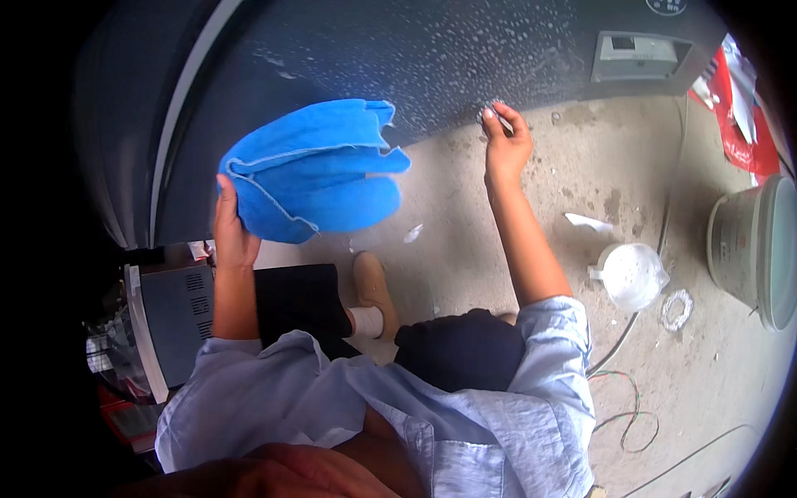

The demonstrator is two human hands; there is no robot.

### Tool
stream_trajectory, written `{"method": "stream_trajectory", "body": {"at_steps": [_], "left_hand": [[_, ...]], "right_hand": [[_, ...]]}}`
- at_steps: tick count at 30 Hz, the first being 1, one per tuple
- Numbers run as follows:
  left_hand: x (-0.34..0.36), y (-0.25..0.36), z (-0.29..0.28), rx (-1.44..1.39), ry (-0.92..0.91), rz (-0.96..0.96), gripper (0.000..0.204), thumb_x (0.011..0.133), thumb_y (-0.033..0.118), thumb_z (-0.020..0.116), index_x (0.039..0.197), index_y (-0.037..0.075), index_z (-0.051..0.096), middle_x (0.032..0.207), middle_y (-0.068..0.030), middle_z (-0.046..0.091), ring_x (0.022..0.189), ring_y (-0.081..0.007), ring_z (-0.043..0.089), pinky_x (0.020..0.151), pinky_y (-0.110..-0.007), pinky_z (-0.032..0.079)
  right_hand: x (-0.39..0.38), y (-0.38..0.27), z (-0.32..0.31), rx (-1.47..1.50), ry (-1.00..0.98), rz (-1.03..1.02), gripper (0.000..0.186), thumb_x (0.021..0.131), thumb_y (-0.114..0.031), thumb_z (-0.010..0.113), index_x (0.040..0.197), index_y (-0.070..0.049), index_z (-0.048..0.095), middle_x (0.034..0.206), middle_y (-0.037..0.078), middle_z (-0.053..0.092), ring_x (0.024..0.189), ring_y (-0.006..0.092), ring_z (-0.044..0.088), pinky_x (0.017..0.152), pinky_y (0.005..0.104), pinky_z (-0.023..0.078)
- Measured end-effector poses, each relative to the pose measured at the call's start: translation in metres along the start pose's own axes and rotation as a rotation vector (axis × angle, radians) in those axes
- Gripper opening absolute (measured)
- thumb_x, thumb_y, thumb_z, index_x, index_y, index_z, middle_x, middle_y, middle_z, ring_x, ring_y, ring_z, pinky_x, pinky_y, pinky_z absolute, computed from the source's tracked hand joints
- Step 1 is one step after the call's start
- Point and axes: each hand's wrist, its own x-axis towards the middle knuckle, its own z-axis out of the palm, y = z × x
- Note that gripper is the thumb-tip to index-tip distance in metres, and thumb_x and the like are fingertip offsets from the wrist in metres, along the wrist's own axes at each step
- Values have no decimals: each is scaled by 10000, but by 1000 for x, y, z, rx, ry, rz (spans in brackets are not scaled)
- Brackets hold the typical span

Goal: The person scrubs the side of a large appliance using a scouring pad and a cloth, then applies spray paint to the surface, and continues to scrub the area.

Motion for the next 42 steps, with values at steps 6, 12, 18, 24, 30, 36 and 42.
{"method": "stream_trajectory", "body": {"at_steps": [6,12,18,24,30,36,42], "left_hand": [[13,-3,46,-13,326,656,619,1032,489,377,1376,-26,381,1392,-200,458,1284,-332,468,1113,-485,328],[118,-56,86,1055,514,976,574,1000,438,455,1303,-49,463,1390,-285,409,1365,-467,284,1121,-667,2],[155,-63,105,1114,634,1190,579,949,477,506,1278,1,537,1385,-262,426,1362,-478,267,1094,-689,-41],[148,-13,163,1355,328,1365,397,874,488,622,1058,141,676,1096,-74,594,1198,-370,435,1005,-657,193],[156,26,240,1225,122,1673,330,818,406,691,1052,174,669,1135,-31,603,1166,-310,488,946,-505,367],[170,57,311,934,-332,1819,358,781,225,728,1107,107,637,1261,-109,564,1260,-358,453,1072,-452,349],[186,38,347,1062,-820,1738,497,727,125,691,1200,21,580,1362,-205,474,1323,-410,379,1136,-466,288]], "right_hand": [[-15,-23,3,38,-29,-6,254,875,-27,710,1115,8,634,1061,80,650,901,151,652,803,263,553],[-25,-43,-3,49,-1,-18,248,885,-29,700,1117,7,621,1050,76,639,918,144,635,822,274,548],[-39,-60,-17,73,11,-7,231,894,-46,697,1106,1,617,1010,80,656,917,134,635,848,280,540],[-39,-58,-40,59,86,-24,218,890,-54,703,1091,-14,629,1020,73,655,927,137,640,850,289,550],[-45,-60,-46,85,104,-17,215,892,-67,705,1089,-19,634,1006,65,660,916,129,639,851,288,552],[-47,-65,-63,78,168,-30,214,895,-72,701,1091,-20,634,989,63,670,898,127,640,845,280,548],[-48,-67,-73,88,223,-32,229,895,-81,703,1103,-18,631,992,61,670,895,127,640,834,274,543]]}}
